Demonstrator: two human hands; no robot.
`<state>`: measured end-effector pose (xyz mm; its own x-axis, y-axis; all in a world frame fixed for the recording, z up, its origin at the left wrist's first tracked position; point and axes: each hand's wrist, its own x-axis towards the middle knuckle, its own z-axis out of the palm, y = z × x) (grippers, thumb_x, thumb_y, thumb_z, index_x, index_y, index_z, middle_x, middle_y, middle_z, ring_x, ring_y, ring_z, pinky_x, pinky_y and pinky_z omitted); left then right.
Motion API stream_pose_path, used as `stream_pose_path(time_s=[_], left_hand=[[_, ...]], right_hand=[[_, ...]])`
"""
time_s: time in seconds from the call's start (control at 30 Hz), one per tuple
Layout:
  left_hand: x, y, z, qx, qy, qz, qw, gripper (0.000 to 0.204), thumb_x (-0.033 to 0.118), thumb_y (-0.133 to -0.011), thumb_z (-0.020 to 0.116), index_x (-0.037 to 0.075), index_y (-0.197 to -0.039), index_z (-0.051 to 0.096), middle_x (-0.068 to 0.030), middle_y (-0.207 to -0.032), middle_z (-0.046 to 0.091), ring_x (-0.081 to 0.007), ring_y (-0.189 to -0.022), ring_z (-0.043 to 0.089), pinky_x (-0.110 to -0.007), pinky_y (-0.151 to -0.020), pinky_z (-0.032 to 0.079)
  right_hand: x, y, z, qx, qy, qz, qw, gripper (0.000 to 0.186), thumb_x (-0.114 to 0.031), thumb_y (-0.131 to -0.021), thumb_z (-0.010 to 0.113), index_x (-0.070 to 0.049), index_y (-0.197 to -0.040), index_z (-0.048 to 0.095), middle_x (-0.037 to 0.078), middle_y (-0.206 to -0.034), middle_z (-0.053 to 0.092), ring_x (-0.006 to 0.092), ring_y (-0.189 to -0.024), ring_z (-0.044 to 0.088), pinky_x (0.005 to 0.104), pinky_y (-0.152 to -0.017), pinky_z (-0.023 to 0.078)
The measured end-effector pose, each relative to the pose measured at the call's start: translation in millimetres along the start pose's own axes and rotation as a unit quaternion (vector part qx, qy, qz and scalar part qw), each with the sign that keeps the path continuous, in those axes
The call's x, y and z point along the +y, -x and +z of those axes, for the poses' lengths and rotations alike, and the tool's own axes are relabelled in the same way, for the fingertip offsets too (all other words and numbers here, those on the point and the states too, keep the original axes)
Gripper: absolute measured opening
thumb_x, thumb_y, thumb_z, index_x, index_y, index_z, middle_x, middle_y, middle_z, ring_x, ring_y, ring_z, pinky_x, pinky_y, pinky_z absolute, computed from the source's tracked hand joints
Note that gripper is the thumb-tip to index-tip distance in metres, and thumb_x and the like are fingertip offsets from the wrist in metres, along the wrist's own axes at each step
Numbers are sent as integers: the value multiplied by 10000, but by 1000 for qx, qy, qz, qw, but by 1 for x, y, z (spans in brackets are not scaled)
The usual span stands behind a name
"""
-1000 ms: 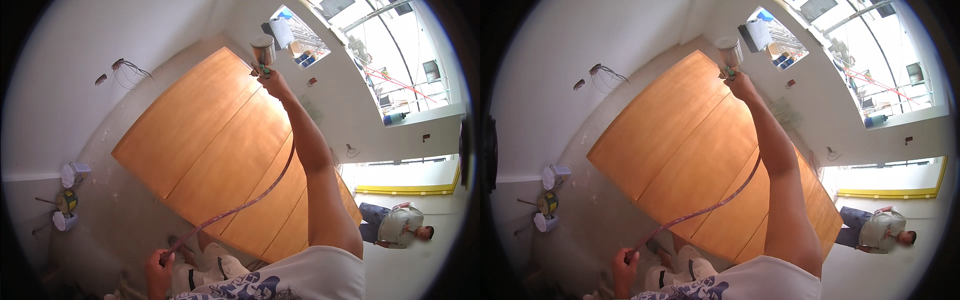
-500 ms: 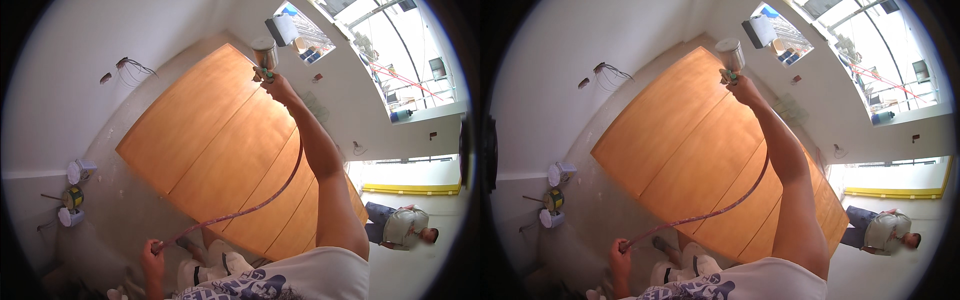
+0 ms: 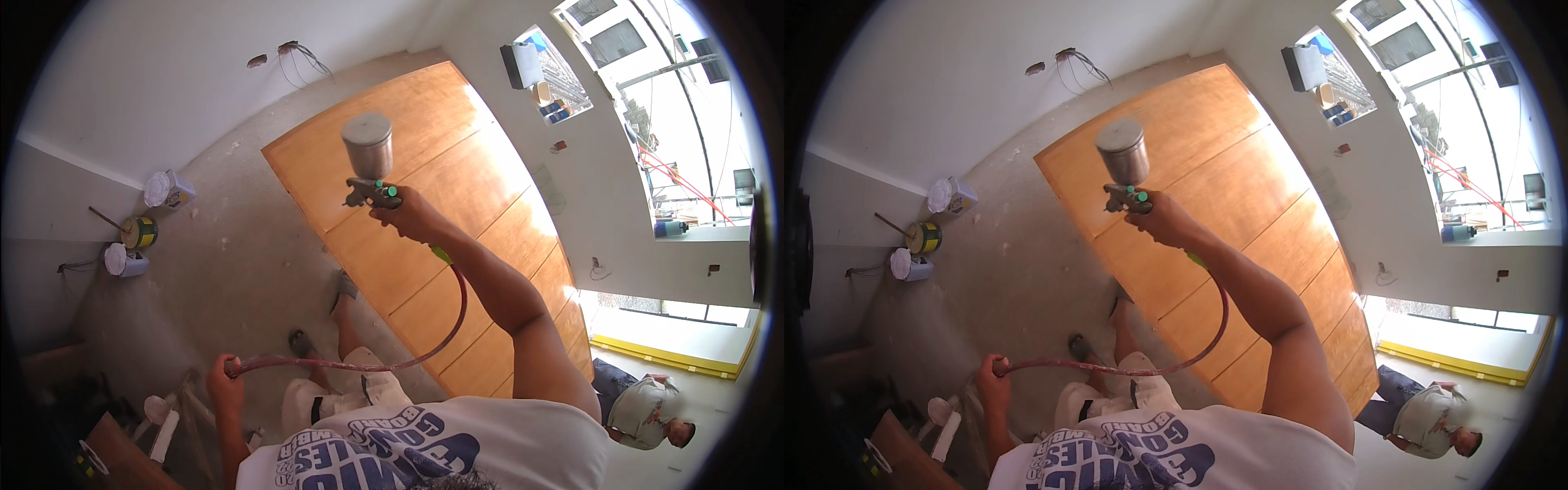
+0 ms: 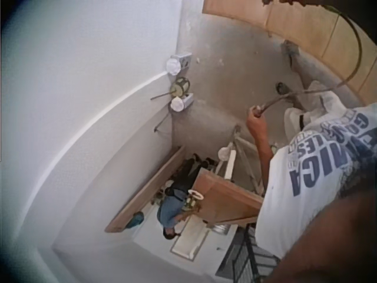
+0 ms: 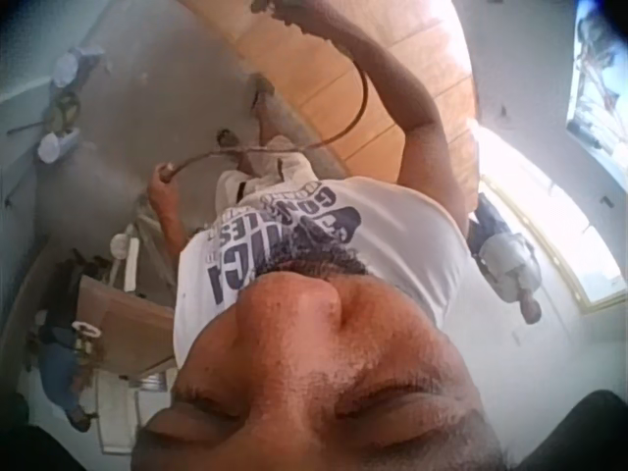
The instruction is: The person uses a spray gun to apply a finish to a large wooden tabletop. They refill the spray gun's container from a metal can and continue spraying the surface evenly.
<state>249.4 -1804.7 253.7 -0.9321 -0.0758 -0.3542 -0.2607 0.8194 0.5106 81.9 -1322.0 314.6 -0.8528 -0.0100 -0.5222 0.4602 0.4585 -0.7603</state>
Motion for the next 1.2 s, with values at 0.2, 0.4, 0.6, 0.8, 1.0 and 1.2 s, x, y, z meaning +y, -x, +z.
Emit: stream_pose_path(time_s=[0.2, 0.4, 0.6, 0.8, 1.0, 1.2], left_hand=[[-7, 15, -9, 16, -21, 33, 999, 222, 235, -944, 726, 32, -1010, 664, -146, -652, 583, -270, -574, 565, -415, -563, 433], [56, 7, 7, -47, 10, 15, 999, 231, 234, -930, 744, 32, -1015, 669, -155, -653, 612, -250, -571, 586, -400, -571, 455], [148, -16, 40, -140, 9, 47, 989, 252, 170, -882, 786, 27, -1055, 672, -108, -629, 575, -191, -566, 564, -352, -565, 460], [236, -35, 67, -204, 84, 69, 973, 270, 98, -855, 772, 16, -1090, 667, -75, -705, 595, -156, -618, 554, -319, -584, 460], [268, -46, 85, -215, 144, 66, 964, 261, 100, -870, 759, 5, -1091, 658, -47, -742, 581, -129, -648, 528, -306, -600, 454], [249, -51, 93, -178, 143, 65, 971, 238, 84, -896, 732, 5, -1104, 649, -37, -719, 528, -151, -640, 512, -327, -586, 437]], right_hand=[[-13, 22, 33, -93, -13, 8, 996, 311, -206, -949, 692, -7, -1185, 651, 53, -806, 644, 137, -670, 614, 302, -566, 526], [27, 10, -45, 36, 39, 12, 999, 487, -193, -947, 691, -33, -1395, 585, 58, -790, 644, 149, -629, 593, 334, -584, 492], [89, -32, -179, 172, 97, -10, 980, 423, -175, -938, 698, 6, -1313, 625, 146, -888, 701, 232, -804, 666, 388, -759, 522], [160, -83, -313, 285, 168, 15, 944, 443, -213, -904, 734, -44, -1303, 643, 224, -1072, 728, 371, -993, 701, 432, -867, 533], [197, -116, -396, 405, 247, -32, 880, 486, -214, -872, 687, -109, -1343, 630, 243, -1084, 718, 426, -1053, 673, 473, -912, 537], [222, -101, -407, 420, 256, 11, 870, 488, -216, -877, 689, -84, -1341, 618, 254, -1089, 713, 433, -1065, 666, 484, -915, 530]])
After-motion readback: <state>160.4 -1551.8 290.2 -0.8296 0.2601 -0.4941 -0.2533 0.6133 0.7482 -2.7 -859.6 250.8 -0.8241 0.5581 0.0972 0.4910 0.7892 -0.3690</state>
